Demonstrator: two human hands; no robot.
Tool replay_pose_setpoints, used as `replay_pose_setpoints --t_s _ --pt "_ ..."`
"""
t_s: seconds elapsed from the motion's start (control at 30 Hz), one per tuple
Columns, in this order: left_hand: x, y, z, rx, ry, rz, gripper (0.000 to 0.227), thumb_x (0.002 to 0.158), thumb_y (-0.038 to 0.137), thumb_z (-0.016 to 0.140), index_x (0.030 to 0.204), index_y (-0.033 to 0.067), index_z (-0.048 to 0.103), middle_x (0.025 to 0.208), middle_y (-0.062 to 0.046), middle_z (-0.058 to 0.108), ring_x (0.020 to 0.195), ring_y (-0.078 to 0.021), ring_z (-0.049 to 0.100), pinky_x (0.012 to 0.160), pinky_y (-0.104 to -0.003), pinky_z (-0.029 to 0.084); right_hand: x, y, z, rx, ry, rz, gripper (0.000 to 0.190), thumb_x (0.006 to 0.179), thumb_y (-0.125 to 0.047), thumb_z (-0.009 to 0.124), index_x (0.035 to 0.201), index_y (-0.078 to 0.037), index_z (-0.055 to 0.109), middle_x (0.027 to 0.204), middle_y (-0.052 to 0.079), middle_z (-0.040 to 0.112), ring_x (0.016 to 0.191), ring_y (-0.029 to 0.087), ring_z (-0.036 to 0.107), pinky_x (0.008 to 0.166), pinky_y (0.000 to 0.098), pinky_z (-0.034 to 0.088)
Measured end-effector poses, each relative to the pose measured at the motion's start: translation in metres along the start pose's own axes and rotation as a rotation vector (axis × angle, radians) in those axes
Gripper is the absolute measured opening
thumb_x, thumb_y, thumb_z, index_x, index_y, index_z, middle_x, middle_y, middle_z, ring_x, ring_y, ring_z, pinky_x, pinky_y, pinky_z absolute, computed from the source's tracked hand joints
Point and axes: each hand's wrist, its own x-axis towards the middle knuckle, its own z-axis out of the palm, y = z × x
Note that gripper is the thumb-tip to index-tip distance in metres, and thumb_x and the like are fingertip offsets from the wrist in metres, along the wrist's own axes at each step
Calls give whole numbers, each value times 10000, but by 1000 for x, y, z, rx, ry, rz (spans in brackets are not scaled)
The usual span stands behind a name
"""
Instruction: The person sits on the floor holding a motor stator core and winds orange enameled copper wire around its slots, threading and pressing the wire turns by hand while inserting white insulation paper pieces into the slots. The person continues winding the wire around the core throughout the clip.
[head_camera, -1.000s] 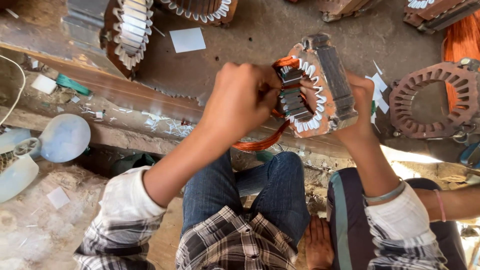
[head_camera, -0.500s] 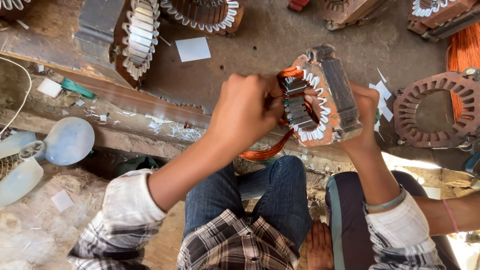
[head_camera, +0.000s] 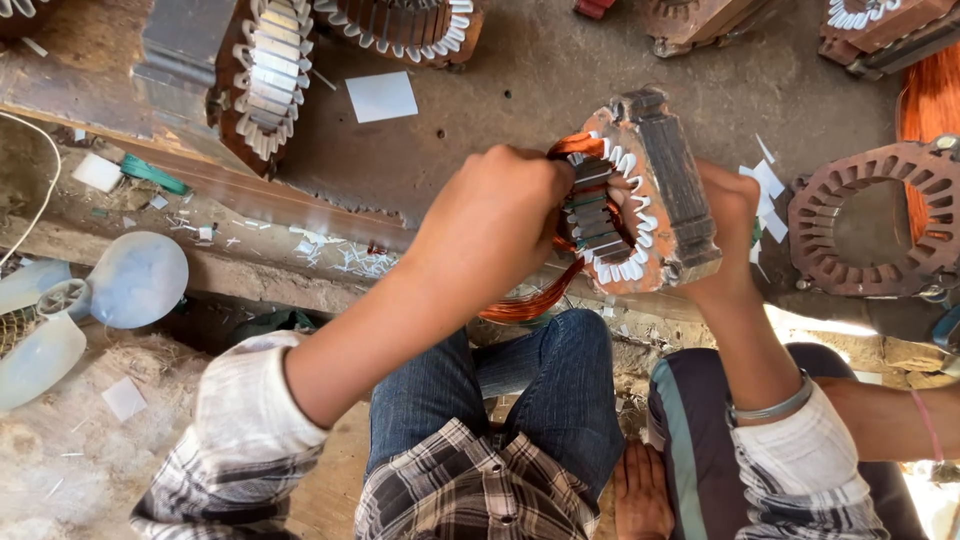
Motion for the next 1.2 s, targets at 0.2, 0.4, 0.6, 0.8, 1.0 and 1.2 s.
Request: replay_pose_setpoints --t_s 0.2,0.4,0.6,0.8,1.0,1.2 --pt "-3 -15 5 -418 135 -211 41 808 21 772 844 37 784 772 -107 772 652 -166 776 620 -315 612 5 6 -2 8 -51 -78 195 1007 -57 757 1171 44 730 1057 127 758 823 141 731 695 243 561" --pt "12 -32 -1 -497 -18 -261 56 789 78 819 748 53 790 677 -75 770 555 -116 718 542 -289 556 5 7 5 112 -15 35 199 1014 -70 733 1172 50 719 1022 117 752 841 128 698 696 258 543" --pt "19 -22 0 -359 -33 -344 298 763 41 847 591 -68 629 571 -117 689 529 -146 659 525 -302 503 0 20 6 -5 20 -18 163 999 -70 772 1112 39 730 982 119 762 786 135 705 660 266 531" --pt "17 -26 -7 -554 -45 -288 156 776 97 848 838 34 720 658 -21 728 527 -66 691 475 -226 527 -7 17 7 174 7 -54 173 1057 -71 734 1208 13 728 1051 109 743 830 132 696 714 245 565" --pt "17 -25 -4 -628 -63 -354 162 798 73 844 866 15 709 651 -52 736 518 -74 666 458 -234 504 -4 22 3 8 -6 -125 161 1003 -62 734 1140 22 722 985 104 734 792 134 686 638 247 520" --pt "30 -37 8 -811 -147 -464 180 730 -22 848 831 1 701 659 -66 718 524 -90 658 449 -231 521 -2 26 2 -11 -15 -75 202 957 -109 788 1060 46 710 924 100 722 706 112 671 605 243 482"
